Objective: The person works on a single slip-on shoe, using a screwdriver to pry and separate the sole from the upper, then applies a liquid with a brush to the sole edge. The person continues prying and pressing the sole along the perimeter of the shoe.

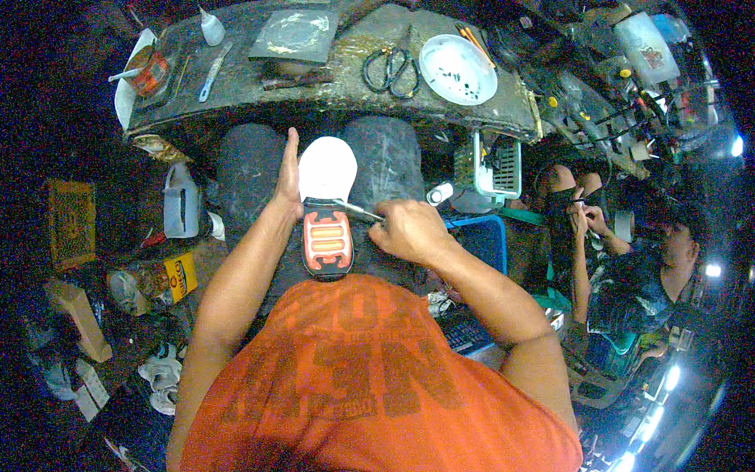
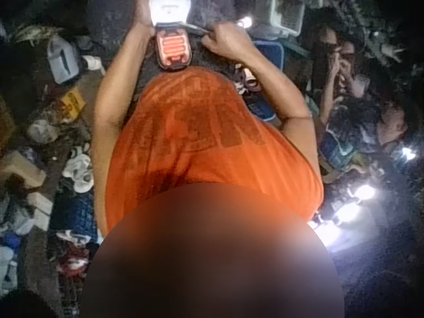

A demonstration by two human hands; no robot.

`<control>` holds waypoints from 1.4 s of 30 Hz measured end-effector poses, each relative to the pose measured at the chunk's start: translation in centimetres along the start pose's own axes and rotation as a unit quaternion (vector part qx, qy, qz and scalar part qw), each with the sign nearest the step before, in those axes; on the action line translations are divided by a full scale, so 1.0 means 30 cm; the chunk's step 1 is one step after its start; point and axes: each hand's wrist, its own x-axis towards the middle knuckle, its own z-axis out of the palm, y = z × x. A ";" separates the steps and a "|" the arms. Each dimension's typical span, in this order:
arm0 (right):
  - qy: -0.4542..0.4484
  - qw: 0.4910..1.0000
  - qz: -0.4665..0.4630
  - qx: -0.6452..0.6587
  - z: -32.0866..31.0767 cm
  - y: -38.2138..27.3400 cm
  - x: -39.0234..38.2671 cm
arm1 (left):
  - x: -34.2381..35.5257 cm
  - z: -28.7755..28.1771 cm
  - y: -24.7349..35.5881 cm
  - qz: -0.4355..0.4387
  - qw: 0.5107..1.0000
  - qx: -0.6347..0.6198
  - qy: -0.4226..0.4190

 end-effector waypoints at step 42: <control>-0.044 0.996 -0.053 -0.056 -0.017 -0.056 0.107 | 0.012 0.000 -0.017 0.020 0.997 0.053 0.056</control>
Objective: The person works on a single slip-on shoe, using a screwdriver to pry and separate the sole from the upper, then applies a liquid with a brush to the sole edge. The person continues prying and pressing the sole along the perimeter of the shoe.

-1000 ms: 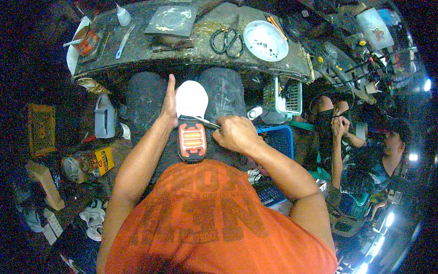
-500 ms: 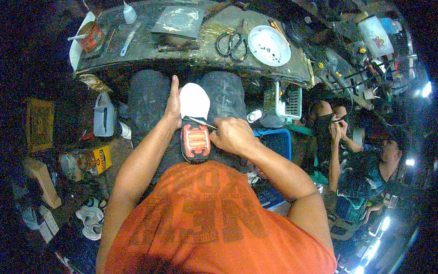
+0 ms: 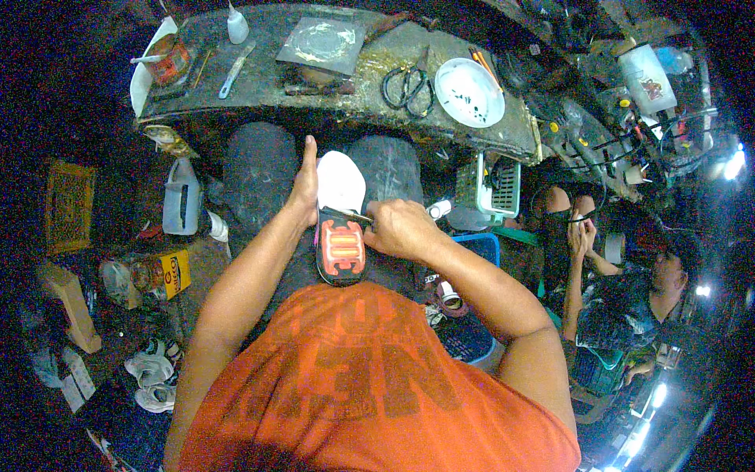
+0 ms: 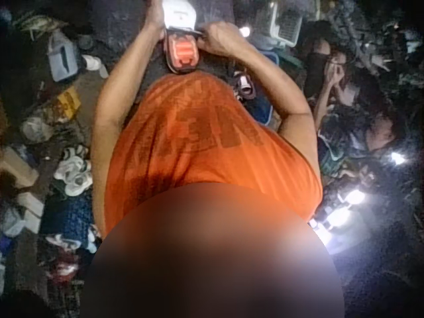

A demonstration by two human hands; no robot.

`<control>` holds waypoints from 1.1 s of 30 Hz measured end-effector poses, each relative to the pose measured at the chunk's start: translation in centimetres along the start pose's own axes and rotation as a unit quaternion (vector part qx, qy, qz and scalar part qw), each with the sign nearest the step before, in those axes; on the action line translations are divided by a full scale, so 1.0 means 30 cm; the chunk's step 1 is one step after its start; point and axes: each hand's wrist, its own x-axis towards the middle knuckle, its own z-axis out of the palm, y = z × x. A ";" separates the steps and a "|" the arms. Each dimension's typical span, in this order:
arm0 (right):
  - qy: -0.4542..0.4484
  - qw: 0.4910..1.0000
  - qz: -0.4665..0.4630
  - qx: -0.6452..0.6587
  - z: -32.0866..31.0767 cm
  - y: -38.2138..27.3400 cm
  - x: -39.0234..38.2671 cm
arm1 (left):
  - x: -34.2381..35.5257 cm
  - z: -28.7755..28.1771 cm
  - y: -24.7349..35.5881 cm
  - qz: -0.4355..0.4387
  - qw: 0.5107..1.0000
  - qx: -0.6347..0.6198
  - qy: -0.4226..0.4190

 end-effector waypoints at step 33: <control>0.487 0.254 0.137 0.825 0.065 0.829 -0.054 | 0.065 -0.285 0.143 0.098 0.995 -0.015 -0.031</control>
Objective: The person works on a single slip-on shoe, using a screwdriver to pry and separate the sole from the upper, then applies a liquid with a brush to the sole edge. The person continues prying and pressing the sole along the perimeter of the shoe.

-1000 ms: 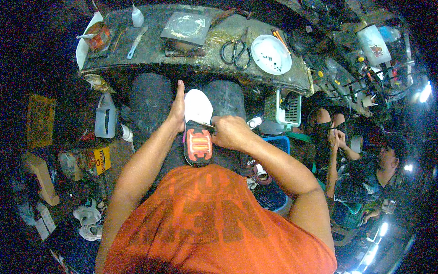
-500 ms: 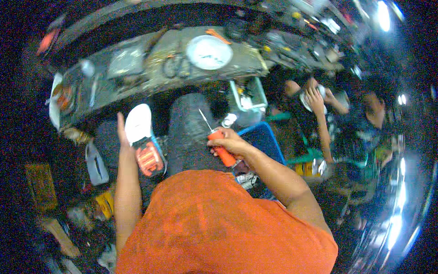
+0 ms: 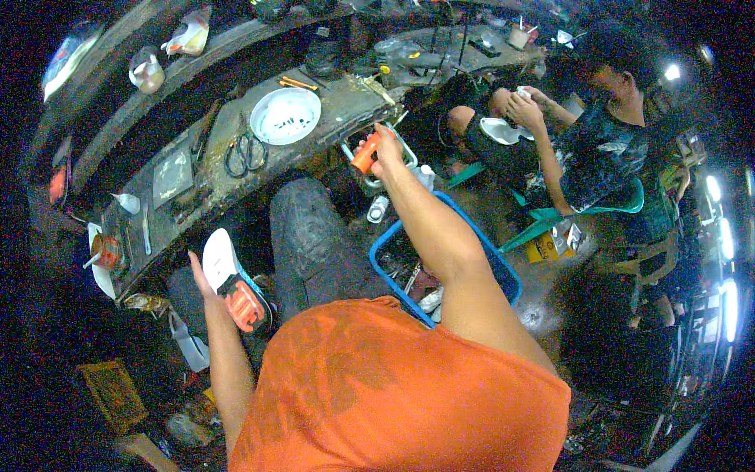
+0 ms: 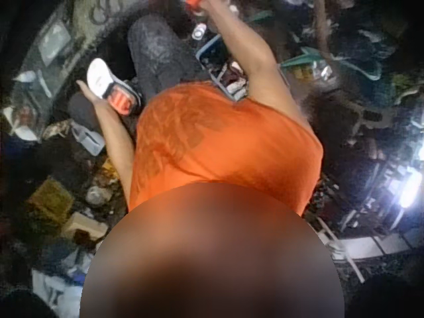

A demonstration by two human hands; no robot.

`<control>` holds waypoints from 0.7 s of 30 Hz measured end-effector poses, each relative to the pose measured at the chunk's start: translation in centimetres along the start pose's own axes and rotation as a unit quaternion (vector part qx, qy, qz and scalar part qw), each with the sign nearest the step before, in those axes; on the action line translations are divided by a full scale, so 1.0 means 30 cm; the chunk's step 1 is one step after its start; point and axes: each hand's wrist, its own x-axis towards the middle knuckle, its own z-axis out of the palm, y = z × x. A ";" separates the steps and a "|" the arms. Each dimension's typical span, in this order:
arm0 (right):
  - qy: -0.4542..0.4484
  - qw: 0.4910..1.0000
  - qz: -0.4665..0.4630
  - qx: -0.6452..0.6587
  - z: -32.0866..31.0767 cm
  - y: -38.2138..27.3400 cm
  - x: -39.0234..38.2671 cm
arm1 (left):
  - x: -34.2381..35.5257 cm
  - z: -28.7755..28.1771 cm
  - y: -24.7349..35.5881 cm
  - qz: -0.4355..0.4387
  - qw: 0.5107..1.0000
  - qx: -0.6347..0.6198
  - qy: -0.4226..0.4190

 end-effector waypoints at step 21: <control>0.050 0.973 -0.224 0.019 -0.043 0.026 0.093 | -0.024 0.058 -0.014 -0.011 0.999 0.045 0.008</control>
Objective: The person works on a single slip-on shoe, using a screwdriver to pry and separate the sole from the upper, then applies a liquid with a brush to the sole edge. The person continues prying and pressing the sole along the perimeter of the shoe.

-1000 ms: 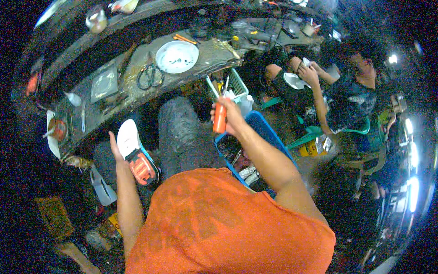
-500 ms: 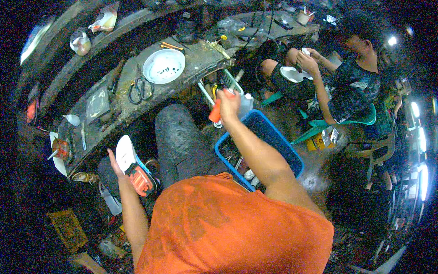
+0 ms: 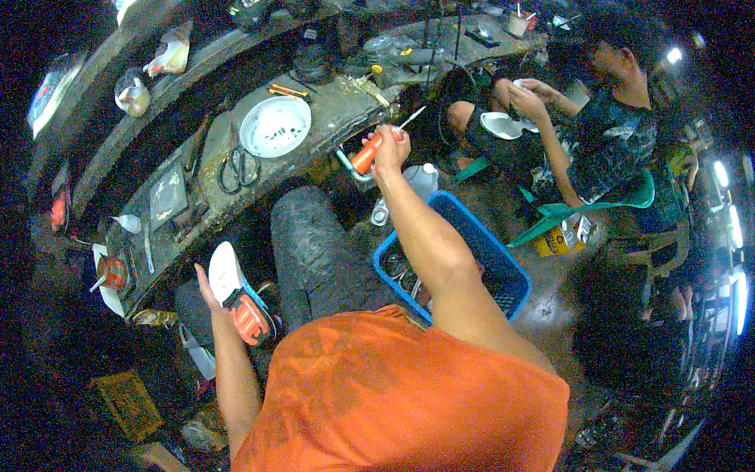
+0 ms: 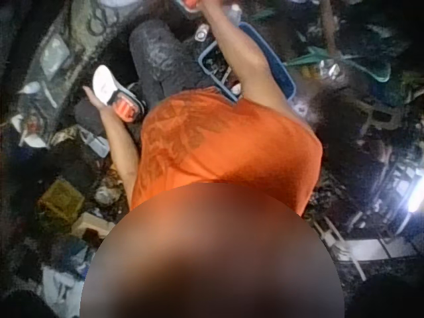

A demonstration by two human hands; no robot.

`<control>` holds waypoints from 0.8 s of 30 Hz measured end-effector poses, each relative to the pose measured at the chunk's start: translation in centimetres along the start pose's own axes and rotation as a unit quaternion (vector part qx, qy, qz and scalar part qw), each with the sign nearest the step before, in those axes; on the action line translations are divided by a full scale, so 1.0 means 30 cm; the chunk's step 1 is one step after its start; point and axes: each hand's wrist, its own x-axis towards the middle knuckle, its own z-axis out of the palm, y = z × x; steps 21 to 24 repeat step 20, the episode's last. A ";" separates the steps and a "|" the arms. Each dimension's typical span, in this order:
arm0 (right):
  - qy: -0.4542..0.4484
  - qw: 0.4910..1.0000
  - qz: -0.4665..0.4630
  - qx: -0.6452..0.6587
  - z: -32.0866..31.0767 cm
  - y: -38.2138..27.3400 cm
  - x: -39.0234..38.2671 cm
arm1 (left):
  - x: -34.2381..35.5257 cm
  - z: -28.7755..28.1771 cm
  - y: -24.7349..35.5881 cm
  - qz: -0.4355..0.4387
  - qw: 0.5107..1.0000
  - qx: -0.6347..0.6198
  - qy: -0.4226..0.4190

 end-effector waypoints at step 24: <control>-0.031 0.996 0.067 0.051 -0.038 0.198 0.018 | -0.009 -0.001 0.010 0.003 0.996 -0.040 -0.078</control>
